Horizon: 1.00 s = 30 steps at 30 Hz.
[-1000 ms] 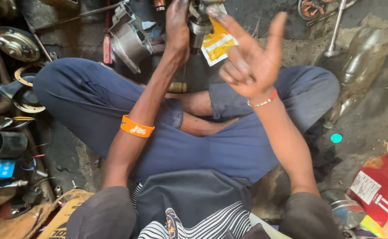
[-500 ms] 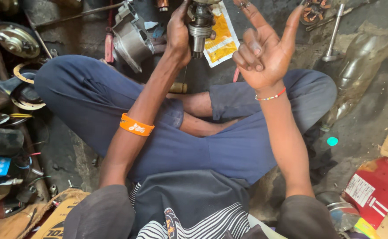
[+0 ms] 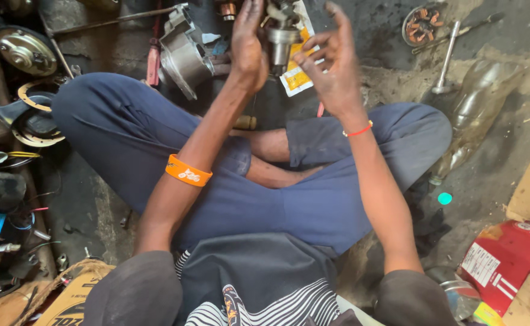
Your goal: The person sits on the floor and applies a yellow paste from a sachet onto a small motor component. They rub the paste into the component by hand, then wipe their hands on their trousers. The person then picks up a copper coil and manipulates it with both hands.
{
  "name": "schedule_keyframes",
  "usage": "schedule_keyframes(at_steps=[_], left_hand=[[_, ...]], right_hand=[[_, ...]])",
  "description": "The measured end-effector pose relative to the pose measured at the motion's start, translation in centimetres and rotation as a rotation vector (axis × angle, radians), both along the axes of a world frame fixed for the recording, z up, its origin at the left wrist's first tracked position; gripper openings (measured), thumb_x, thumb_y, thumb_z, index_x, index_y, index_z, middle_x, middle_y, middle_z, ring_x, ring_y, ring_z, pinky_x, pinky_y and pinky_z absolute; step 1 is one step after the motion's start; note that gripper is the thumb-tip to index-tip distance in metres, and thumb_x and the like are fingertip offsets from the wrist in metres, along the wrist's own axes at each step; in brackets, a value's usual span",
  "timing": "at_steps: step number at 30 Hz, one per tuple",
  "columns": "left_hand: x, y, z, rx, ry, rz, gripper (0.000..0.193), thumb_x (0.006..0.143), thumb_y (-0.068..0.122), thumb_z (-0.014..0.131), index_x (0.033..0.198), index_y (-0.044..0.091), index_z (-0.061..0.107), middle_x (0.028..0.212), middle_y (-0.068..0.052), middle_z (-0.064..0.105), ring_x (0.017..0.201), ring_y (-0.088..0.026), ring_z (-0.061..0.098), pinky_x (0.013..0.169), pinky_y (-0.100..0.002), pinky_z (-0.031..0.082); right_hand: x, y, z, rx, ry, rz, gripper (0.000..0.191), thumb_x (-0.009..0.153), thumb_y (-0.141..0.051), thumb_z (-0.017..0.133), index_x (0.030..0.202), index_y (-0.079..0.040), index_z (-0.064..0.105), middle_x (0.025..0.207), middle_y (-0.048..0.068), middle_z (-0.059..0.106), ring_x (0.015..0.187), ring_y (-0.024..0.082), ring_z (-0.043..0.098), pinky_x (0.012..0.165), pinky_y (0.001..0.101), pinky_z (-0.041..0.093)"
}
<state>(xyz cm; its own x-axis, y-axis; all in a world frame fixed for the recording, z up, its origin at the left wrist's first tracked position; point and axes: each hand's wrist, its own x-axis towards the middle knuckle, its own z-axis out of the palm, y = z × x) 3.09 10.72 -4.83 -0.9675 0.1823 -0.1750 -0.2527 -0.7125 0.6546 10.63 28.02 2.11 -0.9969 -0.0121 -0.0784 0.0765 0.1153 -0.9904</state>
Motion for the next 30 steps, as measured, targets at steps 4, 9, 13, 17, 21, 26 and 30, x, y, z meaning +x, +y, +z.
schedule_keyframes(at_steps=[4,9,13,17,21,26,30], left_hand=[[0.2,1.0,0.3,-0.136,0.085,0.092,0.03,0.114,0.027,0.055,0.128,0.002,0.06,0.113,-0.007,0.063,0.106,-0.017,0.06,0.096,-0.034,0.052],[1.1,1.2,3.4,-0.138,0.234,-0.018,0.041,0.108,0.03,0.065,0.136,0.004,0.048,0.124,-0.005,0.06,0.113,-0.016,0.059,0.099,-0.034,0.051],[0.2,-0.2,5.5,0.013,0.176,-0.148,0.059,0.097,0.03,0.071,0.139,0.007,0.037,0.131,-0.003,0.056,0.12,-0.013,0.062,0.102,-0.034,0.055],[-1.7,-1.9,7.1,-0.119,0.133,-0.21,0.059,0.103,0.019,0.076,0.144,-0.001,0.038,0.121,-0.014,0.061,0.107,-0.02,0.069,0.093,-0.038,0.061],[-2.6,-4.1,8.9,-0.689,0.384,-0.39,0.049,0.098,0.018,0.085,0.133,-0.002,0.059,0.123,-0.009,0.072,0.109,-0.015,0.07,0.091,-0.032,0.062],[-2.8,-5.4,10.7,-0.682,0.476,-0.523,0.052,0.087,0.019,0.093,0.127,-0.003,0.067,0.12,-0.008,0.074,0.112,-0.013,0.069,0.1,-0.03,0.059],[-2.8,-5.5,11.0,-0.743,0.602,-0.428,0.063,0.084,0.018,0.1,0.13,-0.004,0.063,0.123,-0.01,0.072,0.116,-0.017,0.067,0.106,-0.033,0.055]], right_hand=[[-0.3,-2.2,-1.2,-0.192,-0.104,-0.007,0.092,0.099,-0.003,0.079,0.163,-0.009,0.012,0.119,0.012,0.07,0.099,0.014,0.07,0.086,0.0268,0.06],[-0.7,-3.3,-2.6,-0.457,0.052,-0.117,0.095,0.1,0.013,0.072,0.165,-0.012,0.007,0.13,0.018,0.069,0.117,0.019,0.069,0.106,0.0322,0.057],[-0.6,-1.9,-2.1,-0.394,0.131,-0.203,0.096,0.1,0.02,0.069,0.168,-0.012,0.009,0.128,0.018,0.071,0.116,0.019,0.07,0.105,0.0316,0.056],[-0.5,0.3,-0.9,-0.248,0.214,-0.214,0.1,0.098,0.023,0.073,0.165,-0.011,0.008,0.138,0.017,0.07,0.118,0.021,0.071,0.105,0.0325,0.06],[-0.1,1.9,-0.5,-0.16,0.266,-0.168,0.098,0.094,0.027,0.076,0.163,-0.01,0.016,0.126,0.014,0.063,0.121,0.021,0.069,0.105,0.0332,0.061],[0.1,3.1,-0.4,-0.07,0.26,-0.066,0.095,0.091,0.03,0.079,0.161,-0.008,0.027,0.127,0.013,0.06,0.126,0.02,0.065,0.11,0.0329,0.06],[-0.2,3.5,0.0,-0.3,0.152,-0.037,0.089,0.094,0.031,0.074,0.161,-0.007,0.029,0.128,0.012,0.059,0.122,0.019,0.062,0.109,0.0345,0.061]])
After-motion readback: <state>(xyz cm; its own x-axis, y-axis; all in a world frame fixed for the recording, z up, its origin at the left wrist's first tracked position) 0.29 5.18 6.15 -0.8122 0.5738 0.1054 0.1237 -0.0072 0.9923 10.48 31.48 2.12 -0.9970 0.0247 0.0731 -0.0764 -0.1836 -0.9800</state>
